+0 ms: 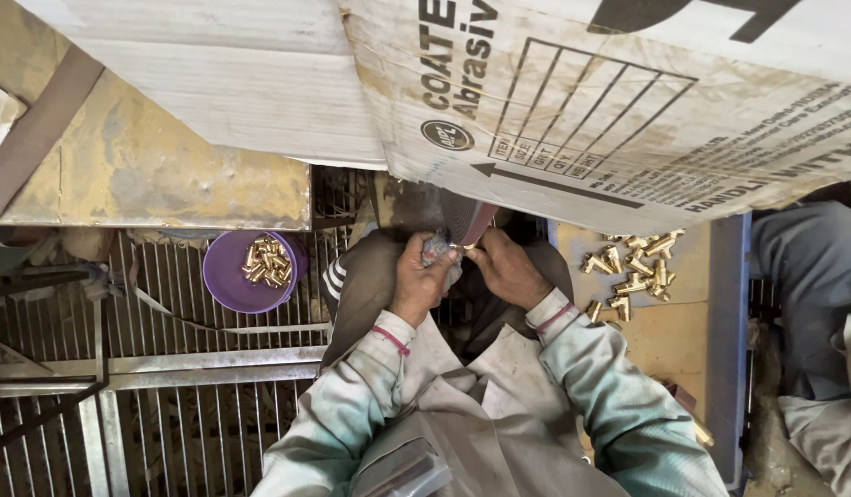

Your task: The person sits and repeatedly picks up small brass-colored metal parts from a blue tray, rubs each one against a rotating grinding wheel using a cloth, and places the finished parts into a purple bowl. The process is repeated continuously throughout the clip.

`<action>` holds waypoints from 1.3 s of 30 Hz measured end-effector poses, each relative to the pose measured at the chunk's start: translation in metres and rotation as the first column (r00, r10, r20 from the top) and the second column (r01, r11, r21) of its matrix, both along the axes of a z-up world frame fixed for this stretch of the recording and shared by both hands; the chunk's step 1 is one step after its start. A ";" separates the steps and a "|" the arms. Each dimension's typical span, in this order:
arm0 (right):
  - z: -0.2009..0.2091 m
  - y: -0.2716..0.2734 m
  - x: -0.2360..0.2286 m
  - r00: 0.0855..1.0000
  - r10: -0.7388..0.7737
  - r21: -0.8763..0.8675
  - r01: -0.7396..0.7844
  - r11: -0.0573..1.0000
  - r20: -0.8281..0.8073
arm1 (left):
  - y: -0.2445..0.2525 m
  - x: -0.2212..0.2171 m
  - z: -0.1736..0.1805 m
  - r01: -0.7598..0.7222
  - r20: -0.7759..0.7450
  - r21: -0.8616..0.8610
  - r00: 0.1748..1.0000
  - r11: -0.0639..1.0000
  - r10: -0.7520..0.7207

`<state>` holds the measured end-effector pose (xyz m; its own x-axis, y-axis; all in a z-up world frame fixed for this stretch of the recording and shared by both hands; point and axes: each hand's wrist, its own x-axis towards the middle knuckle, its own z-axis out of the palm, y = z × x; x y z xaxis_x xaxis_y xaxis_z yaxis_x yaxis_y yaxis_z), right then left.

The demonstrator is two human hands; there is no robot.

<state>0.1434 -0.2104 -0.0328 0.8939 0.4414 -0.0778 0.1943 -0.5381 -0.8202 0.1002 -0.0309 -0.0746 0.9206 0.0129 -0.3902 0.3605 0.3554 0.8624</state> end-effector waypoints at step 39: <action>0.118 0.031 -0.120 0.932 -0.361 0.638 0.255 0.727 0.039 | 0.033 -0.064 0.119 0.007 0.069 -0.353 0.997 0.936 0.019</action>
<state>0.0238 -0.1798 0.0854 0.9655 0.0435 0.2566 0.2561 0.0179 -0.9665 0.0366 0.0024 0.0444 0.9463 -0.1077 -0.3050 0.3002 0.6431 0.7044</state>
